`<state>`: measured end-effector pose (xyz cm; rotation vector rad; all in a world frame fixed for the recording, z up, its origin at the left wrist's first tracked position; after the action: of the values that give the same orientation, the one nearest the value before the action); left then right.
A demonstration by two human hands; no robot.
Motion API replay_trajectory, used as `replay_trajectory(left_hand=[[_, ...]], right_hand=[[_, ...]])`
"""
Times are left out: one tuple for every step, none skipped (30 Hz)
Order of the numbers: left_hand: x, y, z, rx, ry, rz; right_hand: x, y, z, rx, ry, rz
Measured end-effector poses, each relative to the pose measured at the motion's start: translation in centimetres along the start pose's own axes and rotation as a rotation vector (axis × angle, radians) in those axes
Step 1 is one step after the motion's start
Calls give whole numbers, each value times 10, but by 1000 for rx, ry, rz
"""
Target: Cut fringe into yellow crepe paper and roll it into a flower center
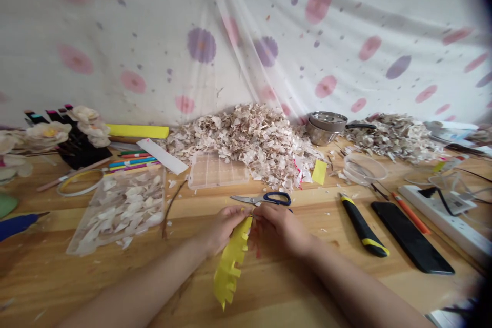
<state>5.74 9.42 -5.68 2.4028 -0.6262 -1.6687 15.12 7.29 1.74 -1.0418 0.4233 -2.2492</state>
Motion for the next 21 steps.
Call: replay_trajectory(left_hand=[[2, 1, -2, 25, 13, 34], [5, 2, -4, 52, 24, 67], [7, 4, -7, 84, 33, 99], [10, 6, -10, 118, 41, 131], [12, 8, -13, 150, 49, 159], [14, 10, -16, 176, 58, 182], [16, 11, -17, 194, 66, 198], [17, 12, -18, 204, 73, 206], [17, 12, -19, 210, 75, 209], [17, 11, -19, 213, 73, 208], [17, 10, -19, 213, 67, 204], [16, 9, -19, 210, 58, 194], [15, 8, -19, 202, 49, 178], [14, 7, -18, 185, 41, 153], [11, 6, -16, 156, 36, 117], [9, 6, -14, 119, 34, 74], [6, 7, -11, 79, 36, 35], [3, 9, -9, 36, 30, -15], [-1, 12, -7, -7, 4, -79], [-5, 15, -5, -46, -34, -146], [-11, 19, -3, -82, -113, -244]], right_hand=[[3, 0, 2, 13, 51, 71], [5, -1, 3, 13, 103, 139], [7, 0, 4, 9, 142, 191], [8, 0, 5, 6, 165, 230], [9, 0, 5, 8, 172, 256], [10, 1, 5, 12, 169, 271], [10, 1, 5, 16, 162, 279], [11, 1, 5, 16, 158, 284], [11, 1, 5, 18, 160, 286], [10, 1, 6, 21, 167, 284], [9, 2, 7, 26, 170, 280], [9, 2, 7, 34, 166, 273], [8, 2, 7, 39, 152, 262], [7, 2, 7, 35, 127, 240], [5, 2, 7, 17, 87, 190], [0, 1, 7, -15, 26, 98], [-7, 0, 6, -57, -57, -35], [-17, 2, 3, -102, -159, -220], [-29, 6, -4, -137, -307, -444], [-39, 14, -15, -146, -464, -672], [-41, 22, -31, -75, -618, -863]])
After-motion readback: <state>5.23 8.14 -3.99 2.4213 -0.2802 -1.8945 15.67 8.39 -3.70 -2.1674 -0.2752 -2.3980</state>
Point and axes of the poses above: each hand's wrist, its own y-axis away from the middle knuckle, its own z-axis out of the back of the hand, x = y × z, the point moved 8 cm from there along -y, towards the middle knuckle, and after that the axes turned 14 degrees about -x, right-handed, at the moved point
